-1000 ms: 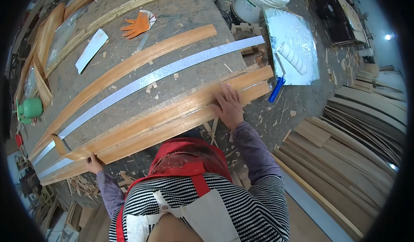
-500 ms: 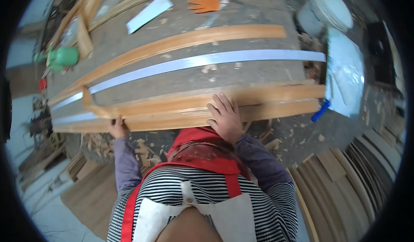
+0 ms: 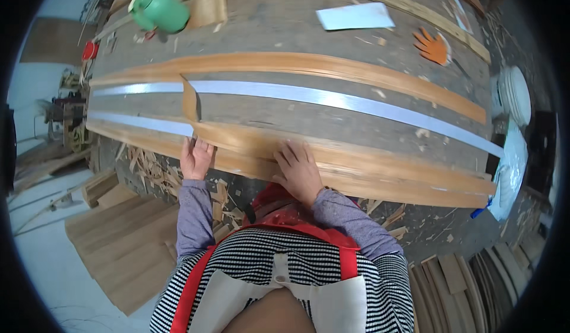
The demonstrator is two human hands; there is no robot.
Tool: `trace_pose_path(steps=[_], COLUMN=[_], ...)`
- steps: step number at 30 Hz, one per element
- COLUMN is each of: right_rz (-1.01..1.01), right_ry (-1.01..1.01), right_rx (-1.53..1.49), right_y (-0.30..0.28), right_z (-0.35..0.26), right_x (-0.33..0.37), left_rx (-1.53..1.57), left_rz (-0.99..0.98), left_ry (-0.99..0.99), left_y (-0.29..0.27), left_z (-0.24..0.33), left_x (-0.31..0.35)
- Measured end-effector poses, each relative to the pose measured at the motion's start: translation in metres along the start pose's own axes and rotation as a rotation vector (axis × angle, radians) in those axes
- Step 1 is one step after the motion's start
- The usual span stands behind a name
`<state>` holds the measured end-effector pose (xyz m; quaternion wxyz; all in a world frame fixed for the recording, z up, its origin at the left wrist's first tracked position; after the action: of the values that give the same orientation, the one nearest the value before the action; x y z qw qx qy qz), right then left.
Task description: Organizing and wiping down long wooden planks with a cloth on a workbench.
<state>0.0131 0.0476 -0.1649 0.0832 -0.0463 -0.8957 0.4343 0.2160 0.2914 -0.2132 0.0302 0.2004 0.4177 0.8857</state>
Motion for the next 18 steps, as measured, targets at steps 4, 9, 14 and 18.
trace_pose_path(steps=[4, 9, 14, 18], right_rz=[0.051, 0.01, 0.02, 0.015], right_ry=[0.053, 0.055, 0.059, -0.014], right_rx=[0.039, 0.064, 0.079, 0.059], right_y=[0.018, 0.044, 0.064, 0.095], right_z=[-0.063, -0.102, -0.125, -0.174], right_x=[-0.046, -0.069, -0.086, -0.127], left_rx=[0.153, 0.324, -0.083, -0.435], left_rz=[-0.18, -0.484, 0.076, 0.114], left_ry=[-0.001, 0.151, 0.395, 0.494], left_y=[-0.021, -0.041, -0.108, -0.161], left_z=[0.075, 0.216, 0.298, 0.333], left_x=[-0.036, -0.075, -0.105, -0.128])
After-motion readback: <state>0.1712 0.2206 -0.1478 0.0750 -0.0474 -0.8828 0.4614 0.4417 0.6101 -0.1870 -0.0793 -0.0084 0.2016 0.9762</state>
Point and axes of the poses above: each hand's wrist, its own x-axis away from the middle knuckle, its own y-axis out of the palm, z = x × y, the point moved 10 cm from there along -x, towards the middle knuckle, and after that the axes turned 12 degrees about y, right-handed, at the moved point
